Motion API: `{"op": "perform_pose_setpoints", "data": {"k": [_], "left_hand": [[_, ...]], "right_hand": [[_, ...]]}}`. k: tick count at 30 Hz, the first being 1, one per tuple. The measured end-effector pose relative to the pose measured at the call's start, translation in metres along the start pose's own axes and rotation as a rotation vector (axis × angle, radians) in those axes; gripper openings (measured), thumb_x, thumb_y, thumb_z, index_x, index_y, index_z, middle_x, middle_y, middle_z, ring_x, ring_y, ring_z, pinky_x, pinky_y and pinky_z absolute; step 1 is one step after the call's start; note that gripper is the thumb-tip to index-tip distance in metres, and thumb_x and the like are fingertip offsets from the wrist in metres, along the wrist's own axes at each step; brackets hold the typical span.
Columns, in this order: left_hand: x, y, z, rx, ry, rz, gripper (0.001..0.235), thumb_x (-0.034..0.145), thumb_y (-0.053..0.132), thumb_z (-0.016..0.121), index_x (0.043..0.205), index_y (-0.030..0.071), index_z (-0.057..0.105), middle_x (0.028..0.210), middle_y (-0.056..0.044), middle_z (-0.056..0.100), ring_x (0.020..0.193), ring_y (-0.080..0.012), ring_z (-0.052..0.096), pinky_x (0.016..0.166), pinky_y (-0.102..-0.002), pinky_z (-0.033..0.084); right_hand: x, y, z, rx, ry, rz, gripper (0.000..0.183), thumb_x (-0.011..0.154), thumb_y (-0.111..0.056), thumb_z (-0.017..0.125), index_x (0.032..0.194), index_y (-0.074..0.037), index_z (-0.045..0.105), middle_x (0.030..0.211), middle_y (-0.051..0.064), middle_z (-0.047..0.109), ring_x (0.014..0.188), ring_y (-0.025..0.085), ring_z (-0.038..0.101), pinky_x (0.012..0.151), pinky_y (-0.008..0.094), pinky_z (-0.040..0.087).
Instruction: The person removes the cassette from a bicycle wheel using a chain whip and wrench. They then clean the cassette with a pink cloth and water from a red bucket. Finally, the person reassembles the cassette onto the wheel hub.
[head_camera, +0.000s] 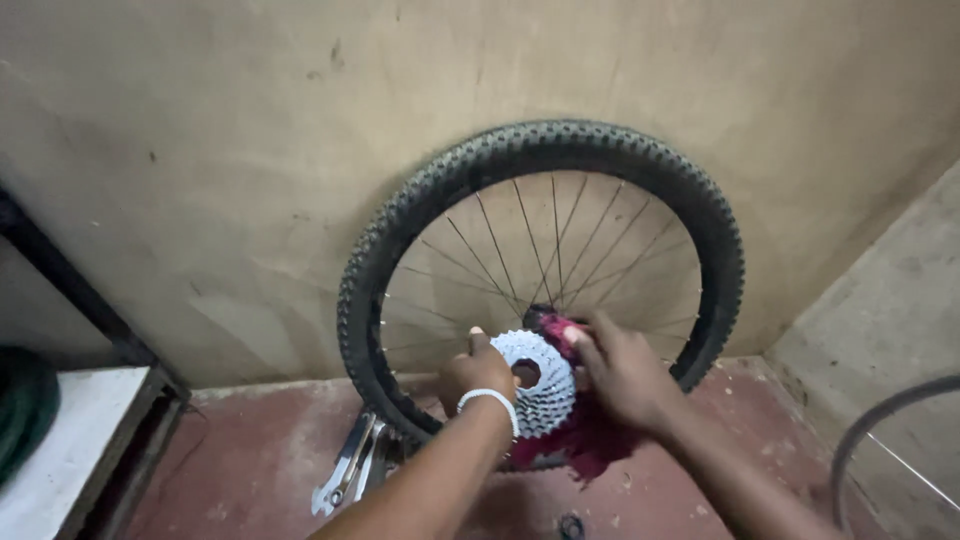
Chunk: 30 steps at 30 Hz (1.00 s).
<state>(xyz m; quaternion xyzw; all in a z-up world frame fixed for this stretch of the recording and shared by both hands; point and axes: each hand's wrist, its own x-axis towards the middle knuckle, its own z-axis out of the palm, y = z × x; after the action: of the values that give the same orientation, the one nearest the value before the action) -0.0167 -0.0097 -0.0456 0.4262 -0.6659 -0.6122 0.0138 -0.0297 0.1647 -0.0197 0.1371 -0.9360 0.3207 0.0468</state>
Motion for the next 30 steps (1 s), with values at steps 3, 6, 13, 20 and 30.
{"op": "perform_pose_setpoints", "data": {"k": [3,6,13,20,30], "left_hand": [[0.038,-0.025,0.015,0.109,0.048,0.056,0.062,0.094,0.057,0.056,0.096,0.000,0.079,0.096,-0.022,0.076,0.089,-0.0374,0.073,0.086,-0.046,0.056],[0.067,-0.077,0.027,0.244,0.028,0.096,0.068,0.094,0.063,0.055,0.099,0.000,0.081,0.105,-0.023,0.075,0.102,-0.0401,0.072,0.094,-0.047,0.054],[0.094,-0.199,0.047,0.337,0.044,-0.210,0.068,0.092,0.068,0.057,0.102,0.006,0.081,0.105,-0.017,0.078,0.103,-0.0371,0.075,0.093,-0.046,0.057],[0.127,-0.299,0.090,0.404,0.002,-0.120,0.041,0.096,0.050,0.057,0.100,0.015,0.078,0.102,-0.015,0.077,0.100,-0.0407,0.071,0.090,-0.049,0.055],[0.145,-0.311,0.103,0.670,-0.110,-0.168,0.036,0.088,0.035,0.075,0.112,0.009,0.071,0.121,-0.017,0.071,0.115,-0.0357,0.069,0.095,-0.044,0.058]], "right_hand": [[0.012,0.062,0.011,0.244,-0.021,0.305,0.043,0.102,-0.038,0.055,0.118,-0.001,0.068,0.093,0.013,0.079,0.080,0.025,0.073,0.076,0.042,0.058],[0.000,0.131,0.038,0.590,-0.044,0.680,0.049,0.108,-0.034,0.054,0.113,0.011,0.074,0.085,0.015,0.070,0.071,0.024,0.063,0.067,0.042,0.052],[-0.028,0.259,0.135,0.779,0.071,0.807,0.024,0.101,-0.019,0.055,0.116,-0.008,0.070,0.089,0.013,0.072,0.070,0.025,0.065,0.061,0.039,0.052],[-0.057,0.262,0.232,-0.256,0.145,0.290,0.032,0.075,-0.015,0.073,0.107,-0.012,0.078,0.104,0.023,0.070,0.095,0.047,0.063,0.080,0.054,0.050],[-0.088,0.178,0.275,-0.077,0.206,0.289,0.022,0.076,-0.010,0.066,0.096,-0.004,0.075,0.092,0.022,0.070,0.092,0.040,0.066,0.086,0.048,0.051]]}}
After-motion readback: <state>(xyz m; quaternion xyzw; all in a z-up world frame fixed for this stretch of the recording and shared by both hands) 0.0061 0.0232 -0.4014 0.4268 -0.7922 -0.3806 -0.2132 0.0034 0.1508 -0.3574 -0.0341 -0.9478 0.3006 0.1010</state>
